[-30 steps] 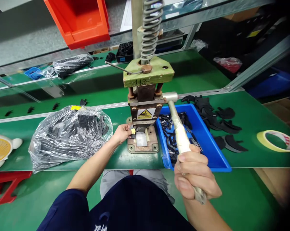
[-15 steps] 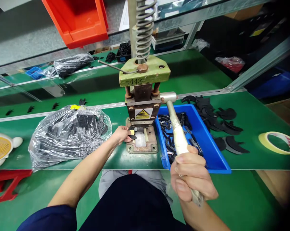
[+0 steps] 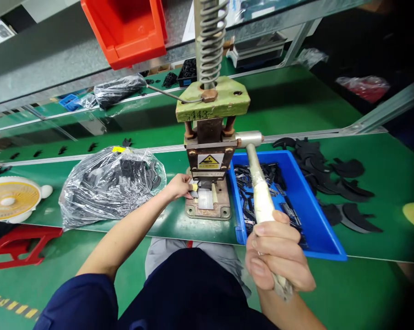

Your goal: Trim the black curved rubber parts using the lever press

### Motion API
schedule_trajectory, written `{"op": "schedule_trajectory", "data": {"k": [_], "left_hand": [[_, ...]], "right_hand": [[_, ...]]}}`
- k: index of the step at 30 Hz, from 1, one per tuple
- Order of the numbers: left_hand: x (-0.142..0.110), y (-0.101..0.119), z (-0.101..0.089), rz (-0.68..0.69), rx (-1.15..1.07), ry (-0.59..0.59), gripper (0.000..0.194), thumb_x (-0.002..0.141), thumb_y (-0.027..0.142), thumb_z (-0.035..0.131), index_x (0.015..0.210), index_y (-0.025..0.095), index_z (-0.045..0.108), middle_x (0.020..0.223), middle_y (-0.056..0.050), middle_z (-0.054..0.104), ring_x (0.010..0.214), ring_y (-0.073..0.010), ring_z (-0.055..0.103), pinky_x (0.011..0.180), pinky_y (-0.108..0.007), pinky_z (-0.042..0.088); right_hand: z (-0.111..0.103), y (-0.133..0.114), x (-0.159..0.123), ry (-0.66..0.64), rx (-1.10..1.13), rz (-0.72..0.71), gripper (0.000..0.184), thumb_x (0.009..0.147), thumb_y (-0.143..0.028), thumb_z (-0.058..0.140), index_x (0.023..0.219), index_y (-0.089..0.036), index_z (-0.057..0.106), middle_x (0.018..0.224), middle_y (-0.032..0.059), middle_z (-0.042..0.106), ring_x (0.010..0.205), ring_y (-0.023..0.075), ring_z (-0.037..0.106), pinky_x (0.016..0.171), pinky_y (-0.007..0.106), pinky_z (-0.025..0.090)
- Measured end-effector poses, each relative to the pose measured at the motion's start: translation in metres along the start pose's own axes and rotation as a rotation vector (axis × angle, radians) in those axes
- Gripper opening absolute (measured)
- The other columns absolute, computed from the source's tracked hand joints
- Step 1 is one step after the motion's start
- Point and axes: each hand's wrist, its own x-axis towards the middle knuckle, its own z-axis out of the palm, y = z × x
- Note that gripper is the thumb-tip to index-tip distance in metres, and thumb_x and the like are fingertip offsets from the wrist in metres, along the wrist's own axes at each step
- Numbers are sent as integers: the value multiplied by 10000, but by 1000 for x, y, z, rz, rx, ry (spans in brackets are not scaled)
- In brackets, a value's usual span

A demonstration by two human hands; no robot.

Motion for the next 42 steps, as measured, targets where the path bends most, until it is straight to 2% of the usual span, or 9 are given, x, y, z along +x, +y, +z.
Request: {"op": "schedule_trajectory", "data": {"k": [6, 10, 14, 16, 18, 22, 29, 38, 42], "left_hand": [[2, -5, -6, -24, 54, -31, 297, 684, 147, 801, 589, 134, 519, 459, 64, 484, 406, -75, 530, 468, -199, 519], [4, -13, -40, 122, 162, 131, 51, 796, 140, 671, 812, 126, 625, 635, 5, 622, 522, -95, 605, 545, -212, 524], [-5, -23, -101, 254, 701, 451, 122, 817, 148, 613, 920, 133, 677, 864, -72, 693, 800, -169, 669, 773, -280, 529], [-12, -29, -123, 233, 998, 485, 151, 824, 206, 626, 942, 138, 692, 946, -97, 684, 910, -206, 658, 845, -299, 507], [-17, -33, -134, 213, 1214, 429, 203, 830, 260, 633, 983, 143, 699, 1018, -114, 659, 970, -228, 642, 864, -304, 499], [-18, -32, -130, 223, 1409, 349, 257, 847, 246, 606, 1042, 113, 708, 1097, -161, 622, 1025, -261, 629, 887, -321, 502], [-6, -15, -125, 193, 1493, 243, 283, 819, 69, 535, 1041, 54, 710, 1023, -212, 676, 980, -283, 672, 878, -342, 523], [-19, -25, -103, 271, 1671, 276, 346, 893, 27, 362, 1094, 34, 643, 1049, -236, 649, 1029, -300, 634, 841, -360, 503], [-21, -33, -104, 309, 1720, 291, 333, 898, 30, 356, 1107, 23, 615, 1032, -234, 642, 1007, -277, 610, 861, -345, 468]], "right_hand": [[-8, -2, 4, -43, -40, 18, 183, 697, -163, 629, 612, -226, 480, 696, -56, 655, 681, 183, 623, 815, 535, 544], [-6, 4, 4, -26, -33, -27, 202, 629, -164, 649, 558, -230, 472, 649, -46, 658, 611, 198, 604, 723, 533, 538], [1, 12, 3, 120, 2, -100, 276, 621, -197, 659, 503, -226, 411, 565, -40, 617, 544, 180, 568, 666, 496, 503], [5, 15, 3, 154, 13, -133, 305, 615, -212, 652, 490, -224, 375, 536, -37, 600, 516, 176, 556, 628, 474, 493], [7, 17, 4, 172, 18, -158, 322, 609, -223, 638, 481, -222, 343, 526, -35, 594, 495, 174, 542, 600, 467, 484], [12, 15, 9, 201, 26, -173, 348, 613, -209, 624, 473, -218, 306, 520, -41, 575, 487, 155, 526, 592, 445, 480], [17, 1, 13, 192, -34, -81, 315, 663, -206, 633, 496, -217, 366, 543, -41, 564, 550, 159, 546, 674, 461, 503], [14, -3, 10, 145, -18, -27, 244, 657, -147, 601, 536, -204, 398, 604, -43, 590, 618, 155, 571, 783, 489, 500], [9, -3, 8, 108, -17, -14, 223, 672, -156, 606, 571, -215, 416, 627, -44, 594, 641, 170, 582, 803, 503, 515]]}}
